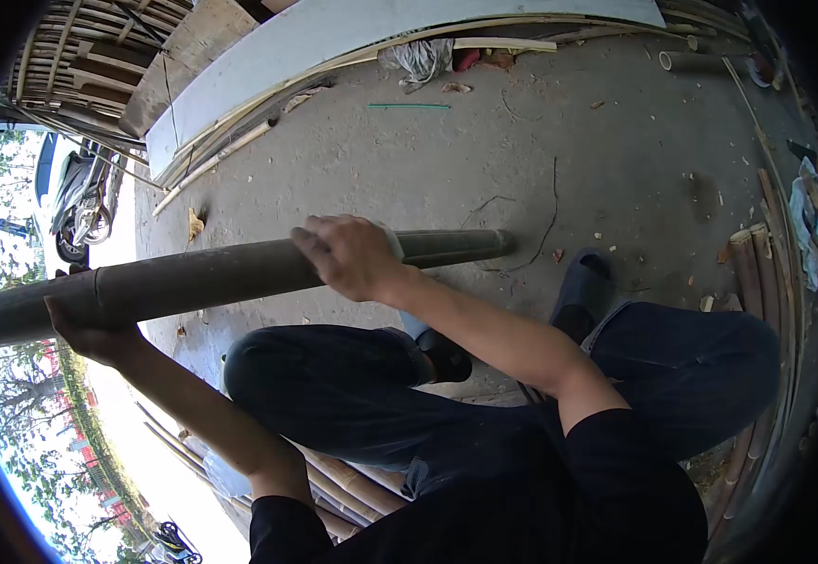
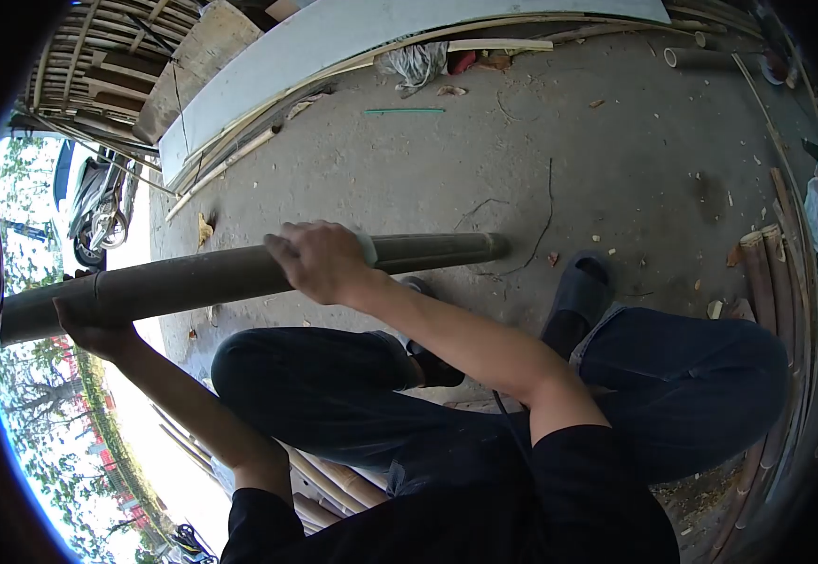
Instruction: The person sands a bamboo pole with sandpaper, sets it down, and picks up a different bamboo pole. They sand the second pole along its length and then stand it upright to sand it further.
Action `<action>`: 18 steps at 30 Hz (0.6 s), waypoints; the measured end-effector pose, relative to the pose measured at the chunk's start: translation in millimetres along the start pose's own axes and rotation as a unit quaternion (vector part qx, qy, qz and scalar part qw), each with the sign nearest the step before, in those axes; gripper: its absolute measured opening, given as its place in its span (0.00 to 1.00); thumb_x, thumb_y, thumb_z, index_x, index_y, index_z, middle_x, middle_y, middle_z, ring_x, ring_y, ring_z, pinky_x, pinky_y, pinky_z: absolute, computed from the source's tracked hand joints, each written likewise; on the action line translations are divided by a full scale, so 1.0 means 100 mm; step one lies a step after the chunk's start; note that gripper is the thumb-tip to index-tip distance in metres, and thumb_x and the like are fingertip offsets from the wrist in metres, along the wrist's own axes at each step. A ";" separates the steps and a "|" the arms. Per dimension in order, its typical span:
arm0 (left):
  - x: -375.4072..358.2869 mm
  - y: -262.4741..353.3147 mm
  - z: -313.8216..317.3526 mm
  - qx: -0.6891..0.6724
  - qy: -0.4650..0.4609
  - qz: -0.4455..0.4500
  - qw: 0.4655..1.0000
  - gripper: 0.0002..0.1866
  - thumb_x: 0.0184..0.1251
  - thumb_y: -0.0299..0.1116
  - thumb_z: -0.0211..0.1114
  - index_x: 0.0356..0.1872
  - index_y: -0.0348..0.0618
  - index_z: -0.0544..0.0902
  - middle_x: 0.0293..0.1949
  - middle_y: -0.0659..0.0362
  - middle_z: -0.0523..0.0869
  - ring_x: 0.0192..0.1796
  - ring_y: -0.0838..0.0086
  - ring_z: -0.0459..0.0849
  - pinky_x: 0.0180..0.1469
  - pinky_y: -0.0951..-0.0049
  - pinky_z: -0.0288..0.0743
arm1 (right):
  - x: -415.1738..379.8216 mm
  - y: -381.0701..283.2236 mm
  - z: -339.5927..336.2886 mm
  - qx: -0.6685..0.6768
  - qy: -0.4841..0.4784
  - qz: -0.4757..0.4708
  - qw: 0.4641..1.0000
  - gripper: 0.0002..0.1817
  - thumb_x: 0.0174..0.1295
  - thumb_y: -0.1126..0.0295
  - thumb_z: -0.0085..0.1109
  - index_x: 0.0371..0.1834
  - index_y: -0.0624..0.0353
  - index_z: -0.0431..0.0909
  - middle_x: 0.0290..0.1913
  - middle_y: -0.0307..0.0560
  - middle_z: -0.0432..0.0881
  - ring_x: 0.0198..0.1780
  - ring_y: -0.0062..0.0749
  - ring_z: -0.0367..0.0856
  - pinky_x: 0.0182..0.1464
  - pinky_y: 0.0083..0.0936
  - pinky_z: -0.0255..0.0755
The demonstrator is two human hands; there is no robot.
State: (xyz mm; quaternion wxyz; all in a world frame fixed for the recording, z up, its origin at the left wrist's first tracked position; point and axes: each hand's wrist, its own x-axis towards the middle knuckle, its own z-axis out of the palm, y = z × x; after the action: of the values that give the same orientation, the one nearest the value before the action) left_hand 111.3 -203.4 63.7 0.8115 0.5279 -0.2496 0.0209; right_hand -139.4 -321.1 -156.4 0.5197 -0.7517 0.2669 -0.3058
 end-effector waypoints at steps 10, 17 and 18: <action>0.06 0.08 0.65 0.032 0.017 0.014 0.999 0.30 0.59 0.34 0.83 0.57 0.28 0.78 0.49 0.48 0.87 0.42 0.61 0.92 0.48 0.64 0.93 | 0.29 -0.38 0.05 -0.055 0.106 -0.102 0.988 0.29 0.80 0.44 0.43 0.42 0.60 0.81 0.34 0.58 0.86 0.33 0.55 0.87 0.42 0.47 0.80; -0.58 0.29 1.93 -0.008 -0.127 0.150 0.980 0.37 0.66 0.53 0.77 0.65 0.35 0.76 0.53 0.46 0.88 0.54 0.61 0.89 0.59 0.64 0.82 | -0.10 0.77 -0.43 -0.096 0.280 -0.107 0.949 0.30 0.81 0.52 0.30 0.55 0.67 0.79 0.47 0.70 0.84 0.50 0.68 0.84 0.54 0.51 0.76; -0.72 0.40 2.09 0.030 -0.122 0.162 0.979 0.37 0.65 0.55 0.77 0.63 0.33 0.77 0.52 0.46 0.88 0.54 0.60 0.89 0.58 0.65 0.82 | 0.19 0.38 -0.53 -0.046 0.305 -0.165 0.937 0.31 0.82 0.53 0.31 0.60 0.70 0.77 0.52 0.72 0.84 0.54 0.69 0.84 0.58 0.50 0.76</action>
State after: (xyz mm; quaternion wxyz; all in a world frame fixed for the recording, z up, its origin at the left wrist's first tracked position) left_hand -43.5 -350.2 132.8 0.7446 0.5035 -0.4278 0.0952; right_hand -168.9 -379.2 -174.3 0.3202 -0.6793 0.2982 -0.5892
